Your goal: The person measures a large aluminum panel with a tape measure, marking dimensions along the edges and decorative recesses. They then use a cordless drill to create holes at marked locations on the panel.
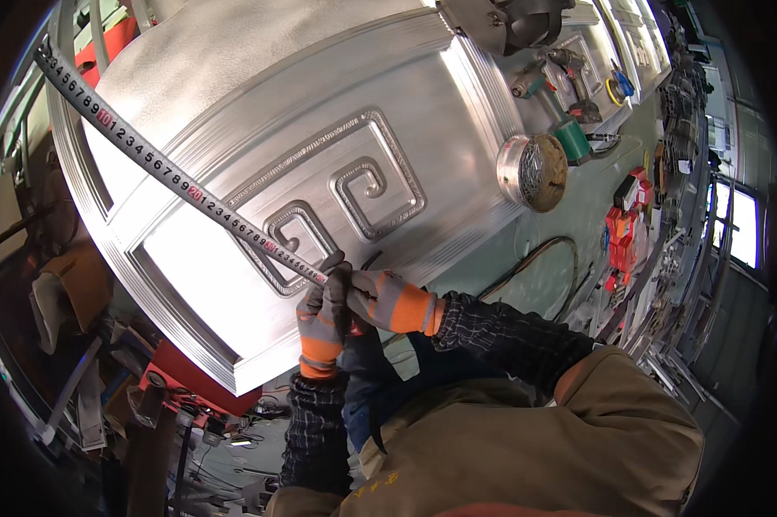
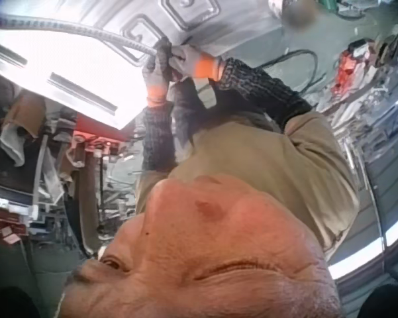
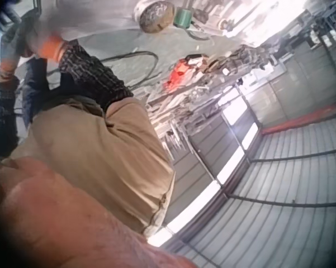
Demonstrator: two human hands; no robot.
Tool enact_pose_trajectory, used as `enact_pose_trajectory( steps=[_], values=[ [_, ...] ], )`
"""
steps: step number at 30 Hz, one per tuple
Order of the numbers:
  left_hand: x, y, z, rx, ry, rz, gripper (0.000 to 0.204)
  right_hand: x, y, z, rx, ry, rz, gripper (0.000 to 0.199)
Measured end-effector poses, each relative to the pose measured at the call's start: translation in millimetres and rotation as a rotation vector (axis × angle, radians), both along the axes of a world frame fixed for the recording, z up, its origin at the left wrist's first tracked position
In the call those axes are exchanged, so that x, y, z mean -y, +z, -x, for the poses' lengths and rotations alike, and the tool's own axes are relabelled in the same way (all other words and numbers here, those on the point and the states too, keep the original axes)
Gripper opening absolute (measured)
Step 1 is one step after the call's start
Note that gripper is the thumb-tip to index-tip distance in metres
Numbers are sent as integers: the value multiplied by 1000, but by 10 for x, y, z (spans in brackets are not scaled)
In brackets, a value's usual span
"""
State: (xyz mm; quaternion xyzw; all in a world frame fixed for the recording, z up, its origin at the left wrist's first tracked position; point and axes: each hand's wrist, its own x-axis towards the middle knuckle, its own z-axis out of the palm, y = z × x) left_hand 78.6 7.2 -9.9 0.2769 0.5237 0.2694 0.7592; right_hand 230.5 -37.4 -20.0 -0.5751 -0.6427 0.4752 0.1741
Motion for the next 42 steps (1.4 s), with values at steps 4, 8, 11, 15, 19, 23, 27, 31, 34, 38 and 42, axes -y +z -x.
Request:
enact_pose_trajectory(
  steps=[4, 8, 11, 15, 19, 23, 27, 31, 34, 38, 42],
  values=[
    [-217, -92, 478, -20, -151, 46, 42, -33, 171, -91, -413, -399, 320, 40],
    [-406, -16, 870, -130, -199, 28, 39, -225, 179, -652, -207, -542, 268, 45],
    [-597, 91, 1071, -309, -444, 89, 38, -188, -27, -1164, -14, -622, 104, 34],
    [-690, -107, 1261, -522, -979, -542, 25, -194, -409, -1520, -198, -823, 143, 24],
    [-901, -157, 1139, -541, -1112, -623, 20, -411, -480, -1655, -657, -1147, 474, 18],
    [-1094, -286, 925, -485, -1138, -621, 22, -597, -572, -1770, -679, -1209, 424, 17],
    [-1169, -344, 888, -501, -1160, -836, 28, -768, -639, -1893, -592, -1302, 444, 18],
    [-1200, -445, 1200, -606, -1210, -1005, 32, -860, -798, -2154, -443, -1365, 437, 18],
    [-1199, -511, 1375, -714, -1099, -882, 21, -908, -796, -2176, -341, -1358, 453, 20],
    [-1341, -416, 1074, -831, -1159, -1256, 27, -829, -978, -2227, -383, -1408, 415, 22],
    [-1355, -535, 1052, -870, -1023, -1048, 30, -811, -1000, -2265, -457, -1421, 405, 21]
  ],
)
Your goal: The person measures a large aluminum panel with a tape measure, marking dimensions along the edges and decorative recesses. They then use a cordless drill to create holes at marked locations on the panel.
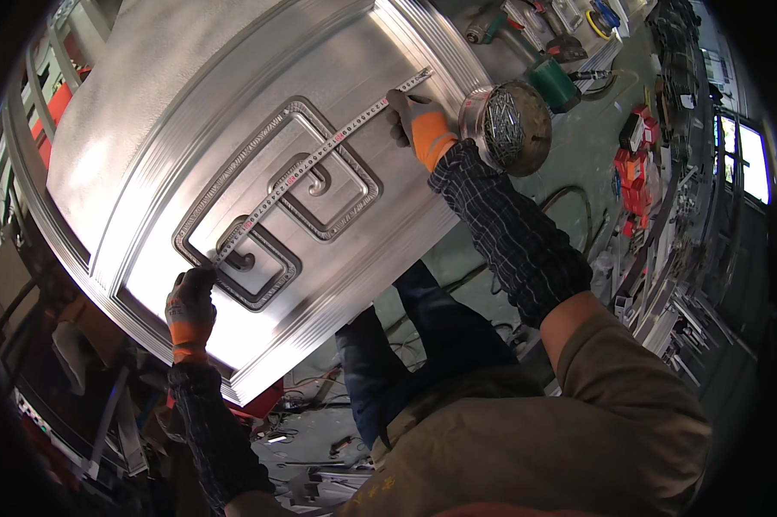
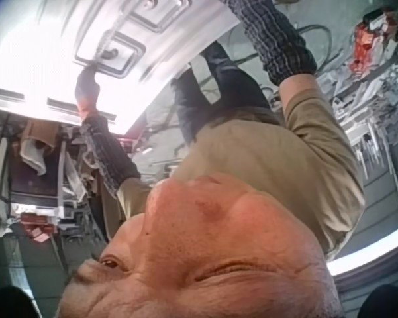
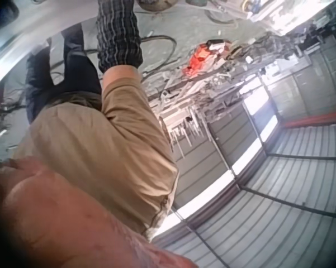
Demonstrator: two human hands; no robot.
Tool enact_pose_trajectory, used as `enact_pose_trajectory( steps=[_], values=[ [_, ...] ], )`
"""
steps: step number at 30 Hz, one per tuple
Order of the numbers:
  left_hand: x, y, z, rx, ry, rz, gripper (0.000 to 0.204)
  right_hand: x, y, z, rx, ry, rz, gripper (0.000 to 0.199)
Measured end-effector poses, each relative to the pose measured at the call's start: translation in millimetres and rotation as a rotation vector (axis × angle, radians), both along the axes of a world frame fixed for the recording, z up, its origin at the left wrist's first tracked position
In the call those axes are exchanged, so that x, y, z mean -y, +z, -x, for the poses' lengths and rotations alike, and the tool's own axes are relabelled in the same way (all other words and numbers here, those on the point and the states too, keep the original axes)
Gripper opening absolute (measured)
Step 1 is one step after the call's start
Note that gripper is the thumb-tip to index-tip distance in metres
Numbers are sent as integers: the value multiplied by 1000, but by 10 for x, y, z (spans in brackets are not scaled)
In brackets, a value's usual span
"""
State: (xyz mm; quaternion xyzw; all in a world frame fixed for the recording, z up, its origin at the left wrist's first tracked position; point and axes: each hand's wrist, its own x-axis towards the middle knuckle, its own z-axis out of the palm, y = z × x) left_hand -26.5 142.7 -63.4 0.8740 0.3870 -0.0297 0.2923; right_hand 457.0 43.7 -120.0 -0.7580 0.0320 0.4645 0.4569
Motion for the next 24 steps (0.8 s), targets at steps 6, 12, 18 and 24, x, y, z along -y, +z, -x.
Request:
enact_pose_trajectory(
  steps=[6, 12, 18, 24],
  values=[
    [-3, -121, 29, 3, -20, -93, 24, -12, 66, 30, -24, -41, -7, 24],
    [11, -135, 5, -44, 35, -49, 29, -26, 133, 45, -34, -32, -11, 22],
    [21, -209, 43, -36, -71, -167, 28, 37, 25, 48, -53, 19, -45, 23],
    [18, -231, -25, 23, -51, -155, 27, 543, -632, 156, 771, 740, 282, 31]
  ],
)
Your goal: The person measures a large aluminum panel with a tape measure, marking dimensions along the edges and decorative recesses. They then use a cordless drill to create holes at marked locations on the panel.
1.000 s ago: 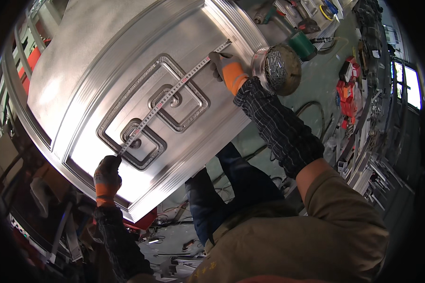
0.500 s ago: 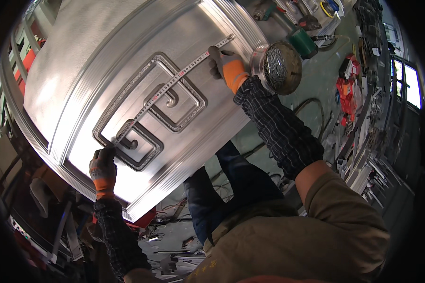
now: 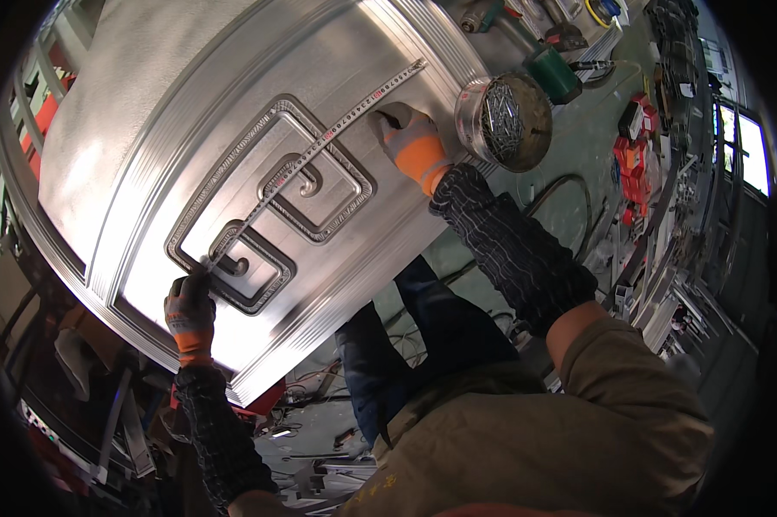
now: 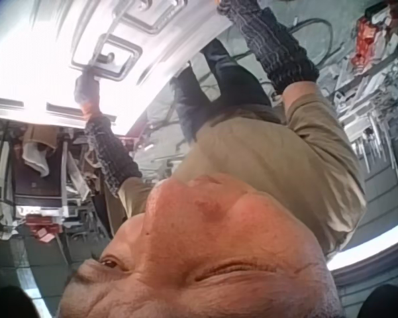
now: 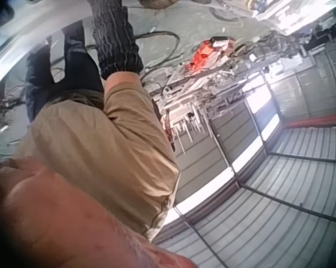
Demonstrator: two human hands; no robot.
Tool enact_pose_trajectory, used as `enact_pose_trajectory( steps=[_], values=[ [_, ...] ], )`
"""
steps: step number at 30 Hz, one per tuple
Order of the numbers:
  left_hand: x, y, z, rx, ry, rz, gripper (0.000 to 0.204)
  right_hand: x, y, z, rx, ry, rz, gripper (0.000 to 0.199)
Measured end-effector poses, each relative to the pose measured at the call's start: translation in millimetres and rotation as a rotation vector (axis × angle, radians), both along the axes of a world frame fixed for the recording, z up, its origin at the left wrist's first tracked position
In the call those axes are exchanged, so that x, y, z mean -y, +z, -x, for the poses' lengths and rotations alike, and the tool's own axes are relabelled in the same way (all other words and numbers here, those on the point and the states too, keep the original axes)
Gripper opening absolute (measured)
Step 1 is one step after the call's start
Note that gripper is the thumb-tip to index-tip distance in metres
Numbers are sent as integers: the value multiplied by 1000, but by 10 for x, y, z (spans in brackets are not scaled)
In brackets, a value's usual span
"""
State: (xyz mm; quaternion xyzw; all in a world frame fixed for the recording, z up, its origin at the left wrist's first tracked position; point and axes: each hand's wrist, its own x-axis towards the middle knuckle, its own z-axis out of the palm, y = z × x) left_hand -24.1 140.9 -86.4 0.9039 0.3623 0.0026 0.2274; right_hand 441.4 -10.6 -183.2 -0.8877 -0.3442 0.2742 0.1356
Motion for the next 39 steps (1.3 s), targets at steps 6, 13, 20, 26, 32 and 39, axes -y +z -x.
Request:
enact_pose_trajectory(
  steps=[6, 13, 20, 26, 32, 39],
  values=[
    [53, 32, -3, 2, 75, 43, 23, 55, 596, 451, -99, 102, -288, 40],
    [78, 39, -63, 23, 225, 173, 20, 151, 408, 587, 121, 243, -225, 33],
    [81, -19, -21, 29, 217, 158, 21, 36, 650, 605, 94, 259, -337, 29],
    [84, -28, -3, 3, 181, 141, 23, 66, 554, 603, 139, 252, -295, 31],
    [147, 220, 188, 63, 308, 469, 18, 38, 636, 607, 107, 281, -294, 33],
    [942, 814, 40, 586, 933, 1008, 21, -33, 1348, 902, -228, 284, -453, 54]
  ],
)
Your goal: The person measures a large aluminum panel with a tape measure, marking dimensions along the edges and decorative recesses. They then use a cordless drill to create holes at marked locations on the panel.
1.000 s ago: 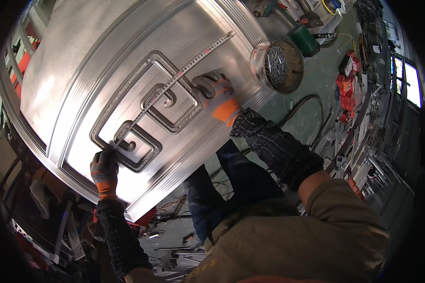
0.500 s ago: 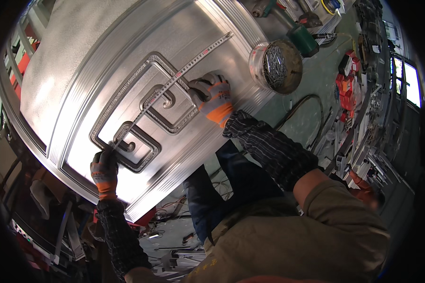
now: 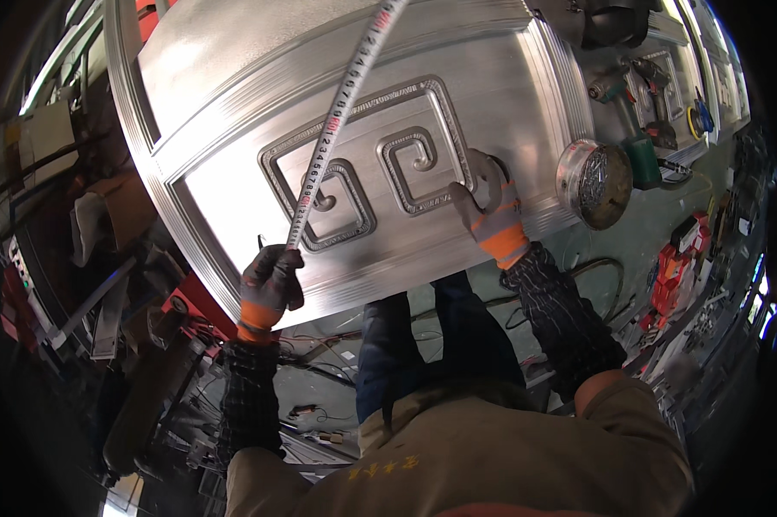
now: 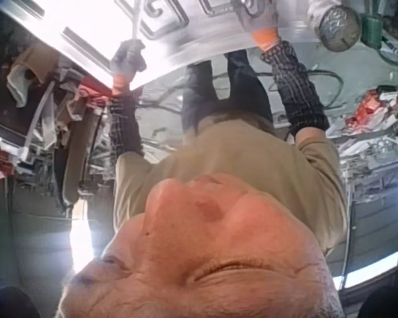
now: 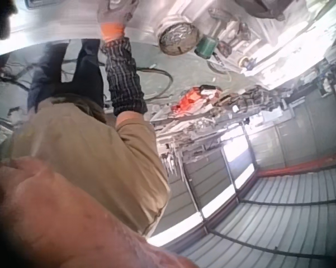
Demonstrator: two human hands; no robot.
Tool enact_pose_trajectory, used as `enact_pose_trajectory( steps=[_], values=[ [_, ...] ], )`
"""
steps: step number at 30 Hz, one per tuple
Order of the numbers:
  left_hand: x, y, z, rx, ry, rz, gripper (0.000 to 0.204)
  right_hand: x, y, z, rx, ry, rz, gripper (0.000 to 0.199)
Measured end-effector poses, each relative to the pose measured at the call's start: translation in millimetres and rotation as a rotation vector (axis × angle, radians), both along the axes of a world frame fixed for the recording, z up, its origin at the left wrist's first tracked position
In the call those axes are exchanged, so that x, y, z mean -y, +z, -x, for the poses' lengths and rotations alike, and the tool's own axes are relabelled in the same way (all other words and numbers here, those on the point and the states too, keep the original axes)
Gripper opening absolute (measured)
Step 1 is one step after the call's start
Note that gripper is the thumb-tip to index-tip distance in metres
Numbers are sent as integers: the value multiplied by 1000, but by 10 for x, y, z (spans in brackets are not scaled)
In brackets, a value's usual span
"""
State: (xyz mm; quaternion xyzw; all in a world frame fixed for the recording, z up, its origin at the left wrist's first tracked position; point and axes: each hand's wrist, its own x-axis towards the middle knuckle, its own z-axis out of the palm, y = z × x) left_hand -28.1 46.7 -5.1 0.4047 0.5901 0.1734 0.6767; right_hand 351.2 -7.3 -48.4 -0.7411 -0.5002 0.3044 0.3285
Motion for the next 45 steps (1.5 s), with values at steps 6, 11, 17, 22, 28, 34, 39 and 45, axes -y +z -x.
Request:
enact_pose_trajectory(
  steps=[6, 11, 17, 22, 28, 34, 39, 45],
  values=[
    [808, 50, -1375, 355, 561, 102, 37, 262, 491, 732, -420, 415, 130, 87],
    [928, -26, -1787, 364, 724, 65, 36, 187, 580, 622, -458, 434, 282, 48],
    [693, -230, -1524, 277, 608, -183, 28, 166, 579, 114, -189, 582, 467, 28],
    [57, -218, -923, 459, 947, -72, 34, -78, 512, -515, 186, 684, 349, 18],
    [-214, -833, 218, 76, 794, 167, 40, -396, 493, -890, 331, 607, 395, 9],
    [-230, -1080, 565, 10, 671, 294, 44, -711, 509, -625, 646, 704, 364, 14],
    [-226, -1122, 572, -14, 703, 325, 36, -796, 439, -644, 716, 738, 440, 17],
    [-289, -1069, 505, -60, 687, 337, 33, -822, 408, -563, 765, 666, 328, 14]
  ],
)
